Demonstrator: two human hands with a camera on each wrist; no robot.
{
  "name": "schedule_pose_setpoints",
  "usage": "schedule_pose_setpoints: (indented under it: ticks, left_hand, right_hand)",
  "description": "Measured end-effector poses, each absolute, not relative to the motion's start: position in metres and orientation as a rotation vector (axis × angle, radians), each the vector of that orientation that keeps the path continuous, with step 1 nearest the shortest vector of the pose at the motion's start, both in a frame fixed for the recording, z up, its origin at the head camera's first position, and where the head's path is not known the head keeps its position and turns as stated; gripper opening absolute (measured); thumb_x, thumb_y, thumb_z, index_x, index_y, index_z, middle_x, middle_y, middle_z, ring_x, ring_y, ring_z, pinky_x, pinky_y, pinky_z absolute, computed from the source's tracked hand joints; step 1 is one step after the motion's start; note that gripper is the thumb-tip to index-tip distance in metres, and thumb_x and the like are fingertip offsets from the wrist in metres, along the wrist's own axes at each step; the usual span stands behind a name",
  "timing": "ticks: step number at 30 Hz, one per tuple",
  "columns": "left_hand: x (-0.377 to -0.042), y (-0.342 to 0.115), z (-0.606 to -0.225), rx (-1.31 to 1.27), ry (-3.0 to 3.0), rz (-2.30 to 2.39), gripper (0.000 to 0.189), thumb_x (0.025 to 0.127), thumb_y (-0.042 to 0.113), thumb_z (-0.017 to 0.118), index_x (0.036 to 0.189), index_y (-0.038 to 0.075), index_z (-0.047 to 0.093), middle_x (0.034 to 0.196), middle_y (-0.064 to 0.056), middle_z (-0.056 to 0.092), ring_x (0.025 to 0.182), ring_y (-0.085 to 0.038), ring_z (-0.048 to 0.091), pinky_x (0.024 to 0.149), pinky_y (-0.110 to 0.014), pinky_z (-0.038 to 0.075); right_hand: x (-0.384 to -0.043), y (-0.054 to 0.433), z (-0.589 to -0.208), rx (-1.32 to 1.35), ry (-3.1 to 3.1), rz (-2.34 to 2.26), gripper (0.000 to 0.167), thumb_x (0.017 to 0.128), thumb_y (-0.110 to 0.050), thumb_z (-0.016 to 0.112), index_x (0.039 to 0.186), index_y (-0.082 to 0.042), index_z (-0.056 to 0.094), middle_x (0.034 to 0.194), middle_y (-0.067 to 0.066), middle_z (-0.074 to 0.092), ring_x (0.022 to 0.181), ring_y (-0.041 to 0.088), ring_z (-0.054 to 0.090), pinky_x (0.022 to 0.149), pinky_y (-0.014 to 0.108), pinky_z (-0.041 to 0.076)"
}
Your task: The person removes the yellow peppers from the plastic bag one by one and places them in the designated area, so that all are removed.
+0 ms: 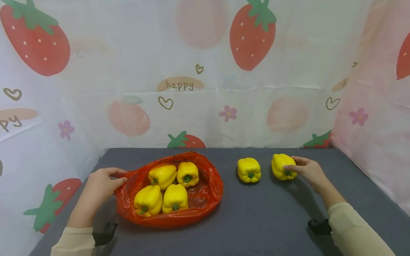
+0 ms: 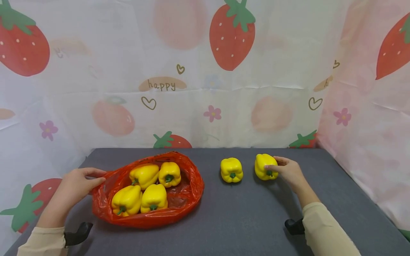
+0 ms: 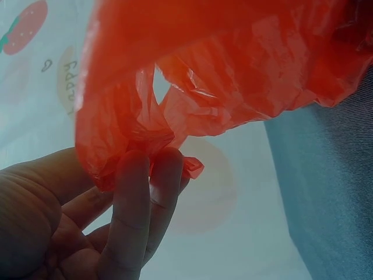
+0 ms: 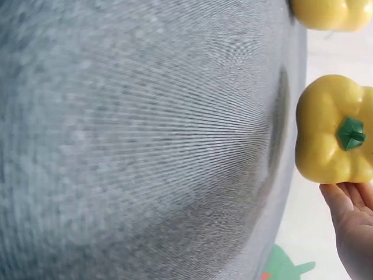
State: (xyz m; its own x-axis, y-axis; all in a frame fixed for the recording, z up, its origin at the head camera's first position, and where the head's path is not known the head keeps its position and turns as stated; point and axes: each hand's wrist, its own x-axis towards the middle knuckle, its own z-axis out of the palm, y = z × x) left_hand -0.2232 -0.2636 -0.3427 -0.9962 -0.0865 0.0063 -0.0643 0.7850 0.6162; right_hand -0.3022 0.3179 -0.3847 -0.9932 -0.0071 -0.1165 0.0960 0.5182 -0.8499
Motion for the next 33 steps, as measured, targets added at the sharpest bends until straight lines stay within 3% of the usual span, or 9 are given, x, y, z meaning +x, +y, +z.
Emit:
schedule_pose_setpoints:
  ticks: [33]
  left_hand:
    - [-0.224, -0.263, -0.343, 0.167, -2.945, -1.044, 0.037, 0.095, 0.020, 0.065, 0.122, -0.005, 0.065, 0.114, -0.027, 0.068, 0.074, -0.015, 0.068, 0.073, -0.040, 0.062]
  right_hand:
    - [-0.313, 0.321, -0.395, 0.076, 2.552, -1.518, 0.092, 0.094, -0.045, 0.064, 0.156, 0.003, 0.016, 0.162, 0.029, 0.019, 0.148, 0.044, 0.025, 0.120, 0.055, 0.028]
